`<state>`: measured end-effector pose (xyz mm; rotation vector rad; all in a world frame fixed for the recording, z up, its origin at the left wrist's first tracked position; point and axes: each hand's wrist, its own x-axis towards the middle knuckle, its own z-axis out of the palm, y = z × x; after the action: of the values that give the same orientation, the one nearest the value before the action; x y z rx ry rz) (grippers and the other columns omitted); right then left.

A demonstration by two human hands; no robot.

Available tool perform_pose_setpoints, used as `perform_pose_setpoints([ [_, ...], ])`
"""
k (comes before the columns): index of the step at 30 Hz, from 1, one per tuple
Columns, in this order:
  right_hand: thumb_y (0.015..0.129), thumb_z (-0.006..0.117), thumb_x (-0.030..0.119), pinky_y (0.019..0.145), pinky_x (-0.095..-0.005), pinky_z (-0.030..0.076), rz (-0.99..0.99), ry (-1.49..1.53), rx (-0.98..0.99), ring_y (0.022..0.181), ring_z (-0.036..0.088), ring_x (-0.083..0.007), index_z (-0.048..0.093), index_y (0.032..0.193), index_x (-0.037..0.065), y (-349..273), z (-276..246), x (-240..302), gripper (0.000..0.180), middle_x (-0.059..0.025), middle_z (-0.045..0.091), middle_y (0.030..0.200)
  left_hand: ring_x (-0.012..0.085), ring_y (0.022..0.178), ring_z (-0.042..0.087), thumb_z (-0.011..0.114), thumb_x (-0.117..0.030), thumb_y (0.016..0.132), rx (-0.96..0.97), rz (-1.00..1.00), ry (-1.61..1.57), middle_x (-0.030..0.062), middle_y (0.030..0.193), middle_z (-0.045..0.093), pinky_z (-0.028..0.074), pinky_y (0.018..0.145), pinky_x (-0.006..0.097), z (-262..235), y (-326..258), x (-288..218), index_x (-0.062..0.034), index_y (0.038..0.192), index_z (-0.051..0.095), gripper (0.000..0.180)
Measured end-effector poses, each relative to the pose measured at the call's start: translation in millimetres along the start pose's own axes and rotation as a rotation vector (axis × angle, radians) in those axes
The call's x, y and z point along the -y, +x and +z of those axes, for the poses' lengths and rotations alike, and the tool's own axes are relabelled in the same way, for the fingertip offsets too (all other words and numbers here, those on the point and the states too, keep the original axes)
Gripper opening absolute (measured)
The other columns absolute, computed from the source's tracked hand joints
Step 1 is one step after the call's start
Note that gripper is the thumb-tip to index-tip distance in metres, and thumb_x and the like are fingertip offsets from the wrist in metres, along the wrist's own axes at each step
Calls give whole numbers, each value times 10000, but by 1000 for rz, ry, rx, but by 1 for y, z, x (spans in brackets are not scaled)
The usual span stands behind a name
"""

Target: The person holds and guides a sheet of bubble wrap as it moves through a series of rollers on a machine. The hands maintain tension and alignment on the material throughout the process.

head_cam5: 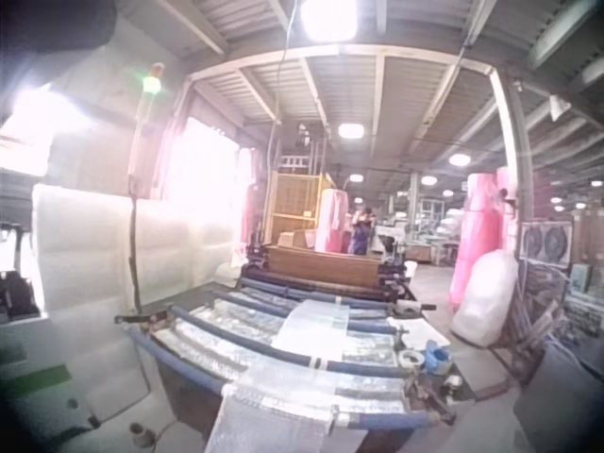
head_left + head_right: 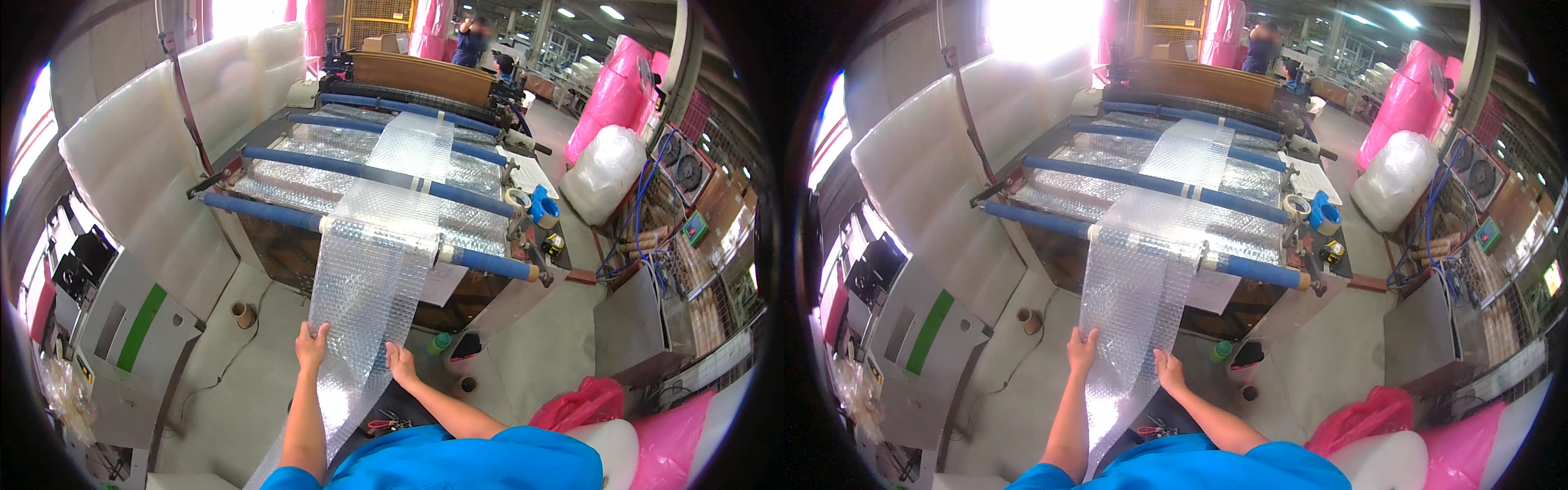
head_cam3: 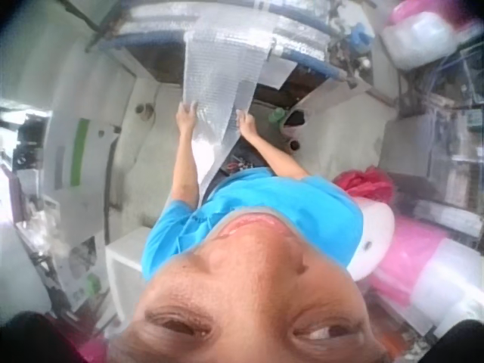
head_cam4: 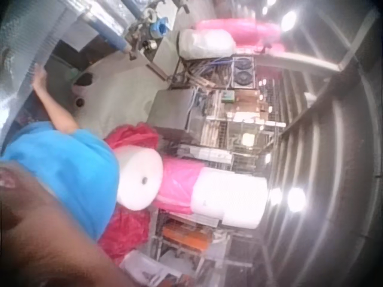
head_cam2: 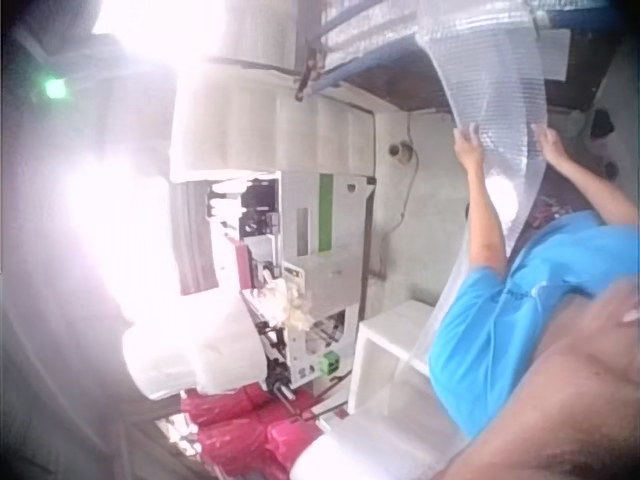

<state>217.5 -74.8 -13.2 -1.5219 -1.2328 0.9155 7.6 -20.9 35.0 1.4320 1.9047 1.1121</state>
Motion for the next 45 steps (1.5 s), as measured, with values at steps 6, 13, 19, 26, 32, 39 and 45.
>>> perform_pose_setpoints([
  [6,873,406,400,471,-267,394,51,87,-18,470,479,-126,486,651,35,-3,4,4,435,-28,464,511,290,625,562,612,-449,718,-10,28,-83,128,662,568,426,578,375,6,3,6,-38,814,474,445],
  [13,872,396,420,465,-257,390,37,72,22,469,486,-122,494,658,32,-5,-2,4,454,-35,485,506,271,600,546,628,-436,708,10,4,-93,120,648,560,418,568,370,8,2,4,-27,804,474,448],
  [19,872,397,422,455,-256,387,43,75,26,461,484,-121,494,659,33,-6,-4,9,454,-39,491,508,261,590,538,632,-434,705,10,8,-79,119,633,549,413,562,366,3,0,-1,-23,807,475,452],
  [26,872,400,420,433,-243,381,3,115,28,454,478,-112,485,656,38,-5,-1,-1,447,-36,487,513,323,672,551,598,-447,731,21,29,-71,149,690,560,412,603,399,5,1,4,-26,823,462,452],
  [32,871,396,425,456,-255,392,-2,68,56,461,484,-124,479,637,33,-7,-2,-10,464,-41,489,514,336,696,555,590,-436,739,46,2,-42,161,717,571,417,620,401,5,-1,10,-30,863,472,441],
  [39,872,379,433,479,-265,405,-69,2,-26,482,506,-138,481,625,28,3,-8,19,486,-48,483,505,340,760,566,595,-405,741,22,50,-76,176,775,584,424,645,391,5,12,-14,-20,869,481,421],
  [45,858,441,403,477,-261,415,-115,202,-57,493,509,-132,471,614,26,64,-28,50,450,-44,479,522,342,795,565,583,-416,742,14,134,-75,179,803,590,423,669,397,20,67,-58,-13,877,504,432],
])
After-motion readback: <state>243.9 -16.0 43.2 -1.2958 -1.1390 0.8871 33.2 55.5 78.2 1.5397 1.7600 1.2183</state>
